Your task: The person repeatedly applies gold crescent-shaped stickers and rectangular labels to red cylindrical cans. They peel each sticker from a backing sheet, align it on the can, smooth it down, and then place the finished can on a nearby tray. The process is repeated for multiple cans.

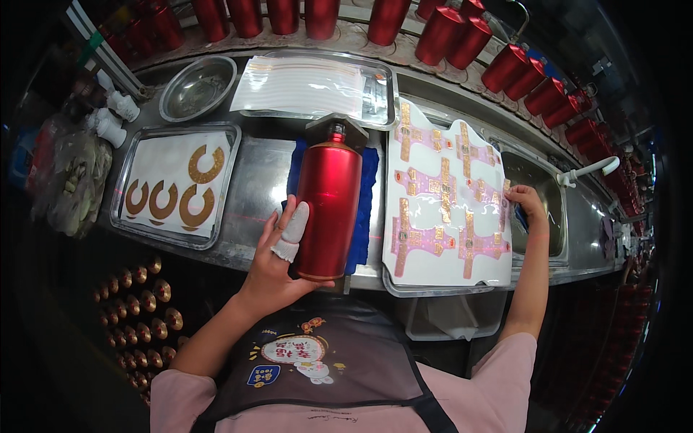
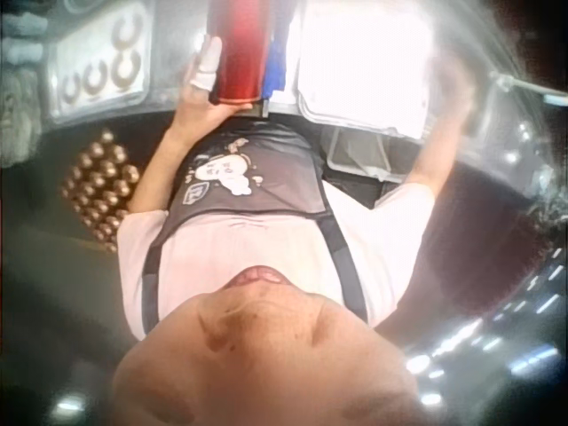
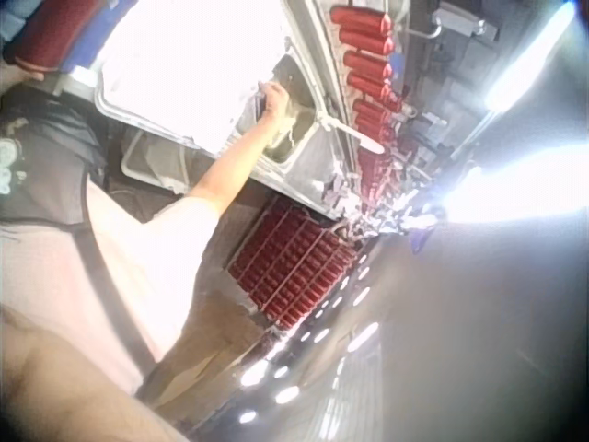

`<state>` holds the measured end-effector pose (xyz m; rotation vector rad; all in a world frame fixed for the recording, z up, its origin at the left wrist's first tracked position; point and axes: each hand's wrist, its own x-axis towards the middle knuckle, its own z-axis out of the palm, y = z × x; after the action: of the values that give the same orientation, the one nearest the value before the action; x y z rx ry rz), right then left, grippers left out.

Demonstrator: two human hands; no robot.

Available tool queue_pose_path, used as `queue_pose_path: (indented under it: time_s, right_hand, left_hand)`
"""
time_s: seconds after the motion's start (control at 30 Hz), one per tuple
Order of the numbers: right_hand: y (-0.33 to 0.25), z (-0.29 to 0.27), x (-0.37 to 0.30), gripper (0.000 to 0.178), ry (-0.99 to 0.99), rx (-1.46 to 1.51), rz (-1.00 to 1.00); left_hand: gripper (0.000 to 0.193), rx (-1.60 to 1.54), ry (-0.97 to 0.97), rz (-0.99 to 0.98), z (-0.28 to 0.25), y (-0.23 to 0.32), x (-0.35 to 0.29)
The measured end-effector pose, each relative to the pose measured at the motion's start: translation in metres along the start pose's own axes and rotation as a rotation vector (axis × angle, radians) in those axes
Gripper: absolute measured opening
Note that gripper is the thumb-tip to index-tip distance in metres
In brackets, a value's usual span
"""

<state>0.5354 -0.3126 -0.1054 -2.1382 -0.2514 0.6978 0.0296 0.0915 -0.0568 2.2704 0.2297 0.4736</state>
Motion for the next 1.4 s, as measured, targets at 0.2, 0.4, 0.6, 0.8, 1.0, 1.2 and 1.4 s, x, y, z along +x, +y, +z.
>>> queue_pose_path:
  time_s: [0.2, 0.4, 0.6, 0.8, 1.0, 1.2, 1.4]
  right_hand:
    - [0.058, -0.043, -0.017, 0.008, 0.196, 0.169, -0.032]
    - [0.141, -0.076, -0.014, 0.007, 0.524, -0.160, 0.096]
    - [0.086, -0.062, -0.039, 0.009, 0.597, -0.061, -0.009]
    - [-0.082, 0.035, -0.118, 0.008, 0.400, 0.218, -0.274]
    - [-0.221, 0.183, -0.170, 0.017, 0.111, 0.635, -0.376]
    - [-0.320, 0.259, -0.182, 0.021, -0.102, 0.853, -0.491]
    - [-0.291, 0.314, -0.217, 0.020, -0.069, 0.998, -0.370]
  left_hand:
    - [0.118, 0.008, -0.015, 0.025, -0.002, 0.001, 0.002]
    - [0.113, -0.007, -0.042, 0.022, -0.002, 0.001, 0.000]
    - [0.110, -0.033, -0.016, 0.044, -0.005, 0.000, -0.002]
    - [0.109, 0.020, -0.018, 0.132, -0.007, -0.002, -0.002]
    - [0.088, -0.582, 0.136, -0.173, -0.040, 0.000, 0.012]
    - [0.083, -1.294, -0.066, -0.479, -0.058, 0.030, 0.085]
    - [0.078, -1.458, 0.035, -0.489, -0.044, 0.046, 0.096]
